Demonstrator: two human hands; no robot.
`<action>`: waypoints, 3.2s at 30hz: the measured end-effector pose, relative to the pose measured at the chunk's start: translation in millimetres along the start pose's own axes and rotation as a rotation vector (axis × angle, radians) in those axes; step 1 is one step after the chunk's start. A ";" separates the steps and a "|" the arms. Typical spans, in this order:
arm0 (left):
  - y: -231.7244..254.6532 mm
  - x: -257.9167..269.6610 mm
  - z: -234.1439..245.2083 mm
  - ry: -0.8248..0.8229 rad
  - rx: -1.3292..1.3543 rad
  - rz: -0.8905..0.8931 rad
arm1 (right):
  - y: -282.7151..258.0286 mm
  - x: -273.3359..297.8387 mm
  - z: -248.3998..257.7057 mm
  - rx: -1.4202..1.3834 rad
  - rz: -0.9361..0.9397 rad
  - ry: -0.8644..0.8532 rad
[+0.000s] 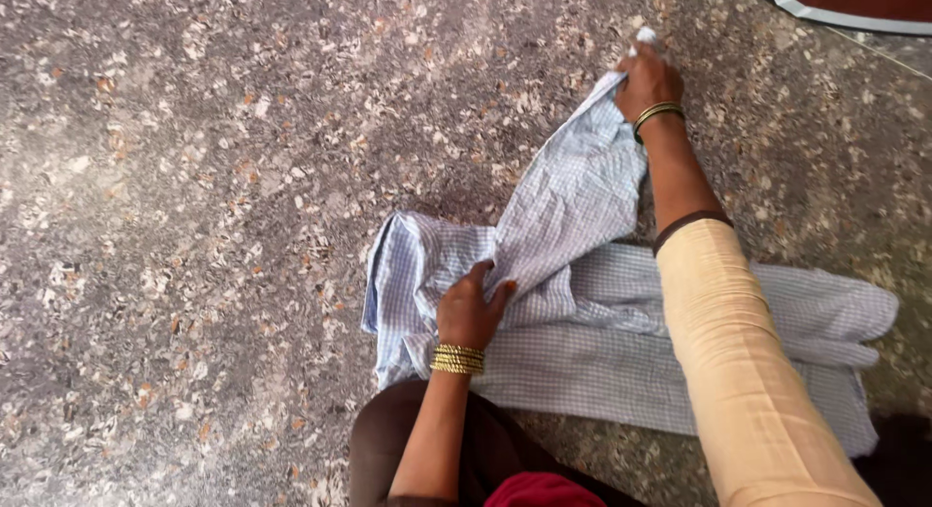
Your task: The person takes a shirt from a bag, spreads it out on the floor, and folds it by bringing the sleeves and sides inward. The person then places the folded shirt back into the bag.
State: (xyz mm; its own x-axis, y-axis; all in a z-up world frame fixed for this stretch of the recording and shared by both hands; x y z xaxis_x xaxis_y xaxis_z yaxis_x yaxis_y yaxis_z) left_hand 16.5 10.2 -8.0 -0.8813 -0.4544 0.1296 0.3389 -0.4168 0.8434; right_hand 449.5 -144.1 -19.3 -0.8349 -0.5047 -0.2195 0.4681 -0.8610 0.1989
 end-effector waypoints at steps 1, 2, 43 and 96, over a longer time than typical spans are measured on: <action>-0.4 -2.0 0.4 -0.004 -0.003 -0.009 | 13.6 3.9 4.3 0.006 -0.002 0.002; -0.7 -2.4 1.3 -0.008 -0.006 -0.019 | 23.1 11.1 19.8 -0.082 0.075 0.238; -63.5 -19.7 40.6 0.594 -0.279 0.235 | 174.4 548.2 34.0 -0.701 -0.527 0.368; 40.9 45.4 -101.4 -0.081 -0.592 -0.588 | 44.2 440.5 68.8 -0.164 -0.044 -0.085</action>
State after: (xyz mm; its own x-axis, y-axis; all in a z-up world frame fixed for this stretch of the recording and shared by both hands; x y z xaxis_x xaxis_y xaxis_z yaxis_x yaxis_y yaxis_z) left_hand 23.8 -107.3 -20.5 -0.9818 0.0148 -0.1895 -0.0863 -0.9230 0.3750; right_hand 82.5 -400.1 -41.5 -0.8736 -0.4654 -0.1422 0.4659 -0.8843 0.0313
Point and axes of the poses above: each hand's wrist, its own x-axis away from the middle knuckle, its own z-axis out of the back of the hand, y = z × x, the point moved 2 cm from there along -x, towards the middle knuckle, and after that the axes turned 10 degrees about x, right-handed, at the moved point
